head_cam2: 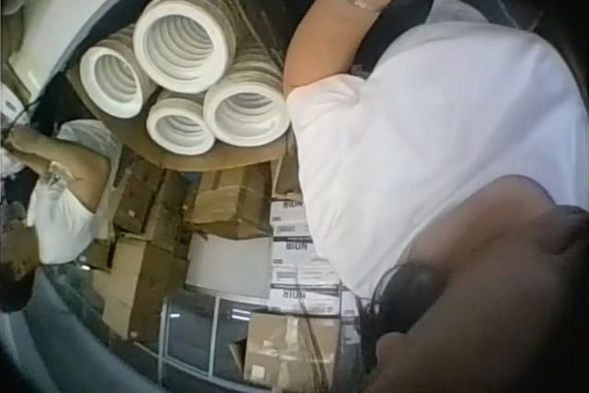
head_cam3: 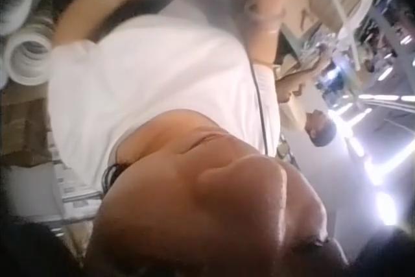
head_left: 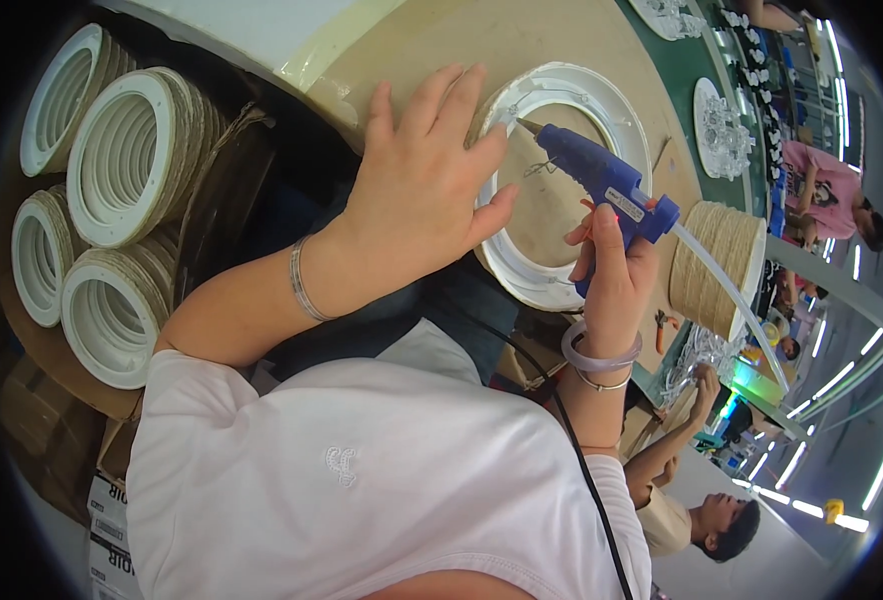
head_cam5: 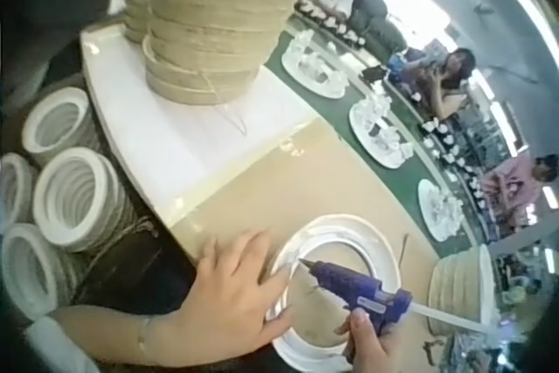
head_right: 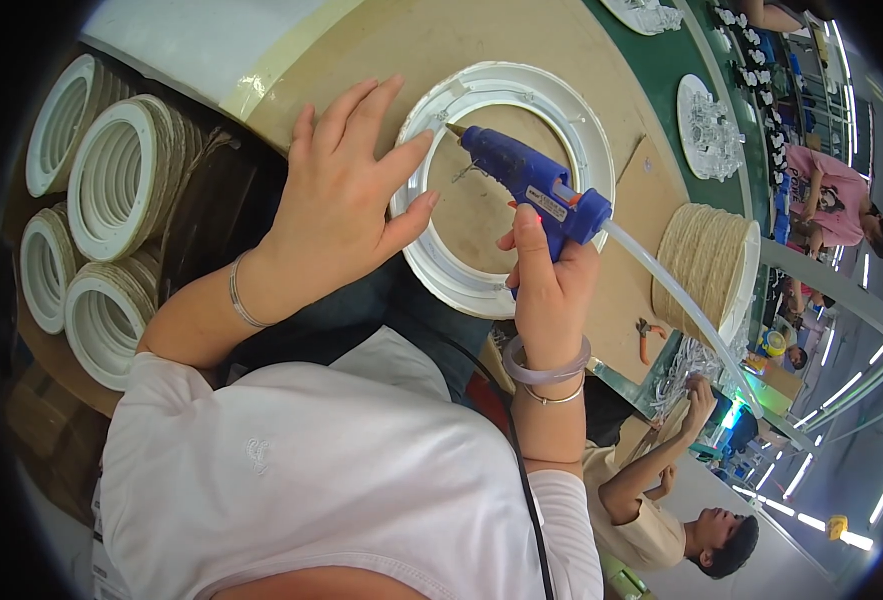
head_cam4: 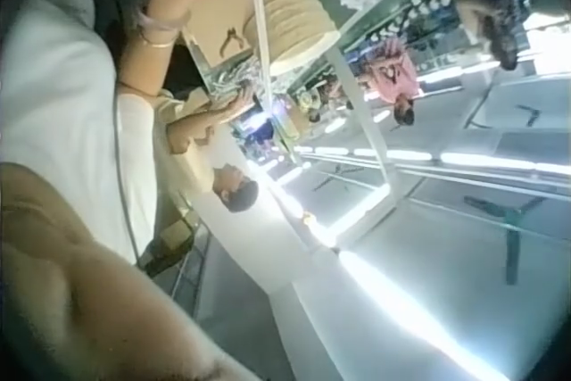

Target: The recorder uses a hot glue gun to apply adhesive to circular plastic components while assembling light fixtures on a factory production line.

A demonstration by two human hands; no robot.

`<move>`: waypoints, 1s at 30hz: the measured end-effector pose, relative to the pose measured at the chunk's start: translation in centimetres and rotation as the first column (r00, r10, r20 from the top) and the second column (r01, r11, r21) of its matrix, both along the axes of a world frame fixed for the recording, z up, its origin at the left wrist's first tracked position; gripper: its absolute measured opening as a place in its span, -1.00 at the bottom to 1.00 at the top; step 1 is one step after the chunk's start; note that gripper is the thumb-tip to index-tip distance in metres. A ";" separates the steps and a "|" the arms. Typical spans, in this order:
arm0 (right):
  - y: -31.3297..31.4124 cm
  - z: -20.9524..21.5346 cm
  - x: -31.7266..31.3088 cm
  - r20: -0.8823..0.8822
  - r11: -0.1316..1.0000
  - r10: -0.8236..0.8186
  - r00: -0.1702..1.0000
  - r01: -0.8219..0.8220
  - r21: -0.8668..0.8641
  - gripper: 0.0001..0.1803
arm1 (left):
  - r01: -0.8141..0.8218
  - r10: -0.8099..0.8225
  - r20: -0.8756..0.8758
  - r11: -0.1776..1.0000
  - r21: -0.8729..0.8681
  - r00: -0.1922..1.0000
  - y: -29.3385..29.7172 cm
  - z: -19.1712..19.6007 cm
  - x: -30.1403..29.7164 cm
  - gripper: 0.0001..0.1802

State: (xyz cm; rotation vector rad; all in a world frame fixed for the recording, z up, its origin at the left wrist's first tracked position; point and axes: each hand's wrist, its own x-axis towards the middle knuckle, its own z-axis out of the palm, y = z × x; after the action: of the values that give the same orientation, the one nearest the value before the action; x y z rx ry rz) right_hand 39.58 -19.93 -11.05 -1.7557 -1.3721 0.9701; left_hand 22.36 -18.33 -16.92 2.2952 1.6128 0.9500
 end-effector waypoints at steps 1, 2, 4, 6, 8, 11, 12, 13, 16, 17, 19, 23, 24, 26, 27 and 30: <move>0.0 0.0 0.0 0.006 1.000 -0.001 1.000 0.001 -0.004 -0.72 | -0.002 0.002 0.001 1.000 0.003 1.000 0.0 0.0 0.0 -0.59; -0.1 0.0 0.0 0.011 1.000 -0.003 1.000 0.003 -0.009 -0.73 | -0.001 0.001 0.001 1.000 0.002 1.000 0.0 -0.2 0.1 -0.59; 0.0 -0.1 0.0 0.025 1.000 0.003 1.000 -0.003 0.018 -0.74 | -0.029 0.026 0.045 0.997 0.075 0.999 0.1 -0.4 0.2 -0.64; -0.2 -0.1 0.0 0.038 0.999 0.005 0.999 -0.006 0.041 -0.75 | -0.002 0.001 0.035 0.999 0.032 0.999 0.0 0.1 -0.1 -0.66; -0.5 0.3 0.1 0.046 0.989 -0.039 0.998 0.032 0.141 -0.76 | 0.028 -0.028 0.023 0.999 -0.015 0.999 0.0 0.4 -0.3 -0.66; -2.5 1.4 1.4 -0.067 0.997 -0.011 0.998 0.017 0.076 -0.76 | 0.081 -0.080 0.083 0.997 0.000 0.993 -0.2 0.2 -1.0 -0.71; -3.1 2.0 2.0 -0.105 0.998 0.034 0.994 -0.029 0.047 -0.75 | 0.106 -0.107 0.073 0.994 0.010 0.992 0.0 0.2 -1.2 -0.72; -3.8 2.2 2.3 -0.108 0.999 0.029 0.994 -0.024 0.042 -0.75 | 0.132 -0.133 0.063 0.991 0.021 0.989 0.2 0.2 -1.4 -0.72; -5.5 2.0 3.1 -0.110 0.996 0.060 0.992 -0.067 -0.057 -0.73 | 0.174 -0.175 0.060 0.985 0.009 0.983 0.6 0.5 -1.4 -0.72; -5.8 1.7 3.1 -0.112 0.996 0.057 0.992 -0.064 -0.059 -0.73 | 0.177 -0.177 0.058 0.984 0.008 0.983 0.6 0.8 -1.4 -0.72; -6.2 1.4 3.2 -0.095 0.989 0.080 0.992 -0.091 -0.117 -0.73 | 0.175 -0.180 0.096 0.983 0.058 0.979 0.4 1.5 -1.0 -0.72; -6.2 1.4 2.9 -0.073 0.987 0.092 0.993 -0.101 -0.123 -0.76 | 0.182 -0.182 0.054 0.983 0.003 0.982 0.2 0.2 -1.5 -0.71; -6.2 1.5 2.8 -0.074 0.987 0.092 0.993 -0.101 -0.123 -0.76 | 0.183 -0.183 0.046 0.983 0.009 0.982 0.3 0.0 -1.5 -0.70; -6.1 1.5 2.7 -0.073 0.987 0.095 0.993 -0.104 -0.119 -0.77 | 0.185 -0.185 0.036 0.983 0.015 0.982 0.4 -0.2 -1.5 -0.70; -6.2 1.5 2.7 -0.073 0.987 0.095 0.993 -0.104 -0.119 -0.77 | 0.183 -0.184 0.047 0.983 0.024 0.982 0.3 -0.4 -1.5 -0.69; -6.2 1.6 2.8 -0.044 0.987 0.096 0.994 -0.101 -0.127 -0.78 | 0.175 -0.177 0.053 0.984 0.034 0.983 0.3 -0.6 -1.4 -0.67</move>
State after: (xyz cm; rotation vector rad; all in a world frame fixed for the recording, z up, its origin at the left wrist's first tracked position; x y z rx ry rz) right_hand 42.38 -26.15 -9.41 -1.7680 -1.4111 1.1630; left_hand 20.97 -18.07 -17.55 2.3616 1.3561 0.9913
